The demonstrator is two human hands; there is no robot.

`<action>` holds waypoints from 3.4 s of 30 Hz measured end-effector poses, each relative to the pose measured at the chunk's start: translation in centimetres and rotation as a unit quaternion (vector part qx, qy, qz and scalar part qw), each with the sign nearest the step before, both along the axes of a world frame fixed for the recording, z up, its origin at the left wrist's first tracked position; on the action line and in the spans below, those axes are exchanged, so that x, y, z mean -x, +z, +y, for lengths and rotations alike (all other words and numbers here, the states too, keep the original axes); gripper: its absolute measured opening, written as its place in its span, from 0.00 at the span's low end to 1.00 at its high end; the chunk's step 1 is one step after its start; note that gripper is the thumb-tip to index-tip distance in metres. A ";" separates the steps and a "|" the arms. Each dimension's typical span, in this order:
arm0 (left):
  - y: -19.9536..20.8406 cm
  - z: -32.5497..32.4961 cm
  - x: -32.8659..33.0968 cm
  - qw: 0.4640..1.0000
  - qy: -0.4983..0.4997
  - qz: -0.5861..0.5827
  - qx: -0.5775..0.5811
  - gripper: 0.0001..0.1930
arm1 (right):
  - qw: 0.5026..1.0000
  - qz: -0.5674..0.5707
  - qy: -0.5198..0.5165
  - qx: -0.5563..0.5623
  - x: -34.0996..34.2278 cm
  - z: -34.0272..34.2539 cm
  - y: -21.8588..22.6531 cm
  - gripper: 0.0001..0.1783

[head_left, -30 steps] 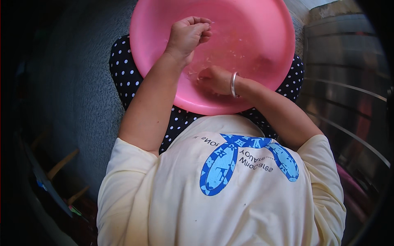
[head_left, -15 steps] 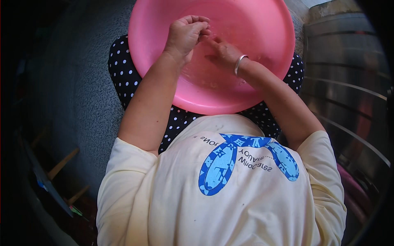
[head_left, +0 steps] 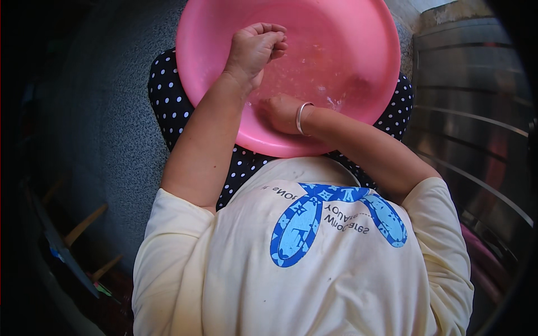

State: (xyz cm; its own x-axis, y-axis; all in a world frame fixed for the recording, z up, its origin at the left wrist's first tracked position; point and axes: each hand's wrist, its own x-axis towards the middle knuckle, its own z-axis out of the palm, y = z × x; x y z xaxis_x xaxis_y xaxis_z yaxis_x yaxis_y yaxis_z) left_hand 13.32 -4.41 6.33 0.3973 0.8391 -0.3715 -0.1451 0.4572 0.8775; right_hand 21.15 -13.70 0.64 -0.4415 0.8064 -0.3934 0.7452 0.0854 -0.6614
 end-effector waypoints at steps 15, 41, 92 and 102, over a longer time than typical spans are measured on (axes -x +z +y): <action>0.1 0.2 -0.1 1.000 0.003 -0.007 0.003 0.05 | 0.980 -0.148 -0.119 -0.062 -9.0 2.3 1.1 0.20; -0.5 2.4 1.6 0.964 0.192 -0.175 0.047 0.06 | 0.969 -0.164 -0.087 -0.161 -4.1 7.5 2.7 0.17; -0.6 1.7 1.1 0.975 0.134 -0.160 0.079 0.06 | 0.999 -0.038 -0.009 0.020 -0.2 0.9 1.3 0.11; -0.5 1.4 1.3 0.975 0.139 -0.156 0.072 0.06 | 0.966 -0.115 -0.162 -0.168 -10.1 4.4 2.7 0.10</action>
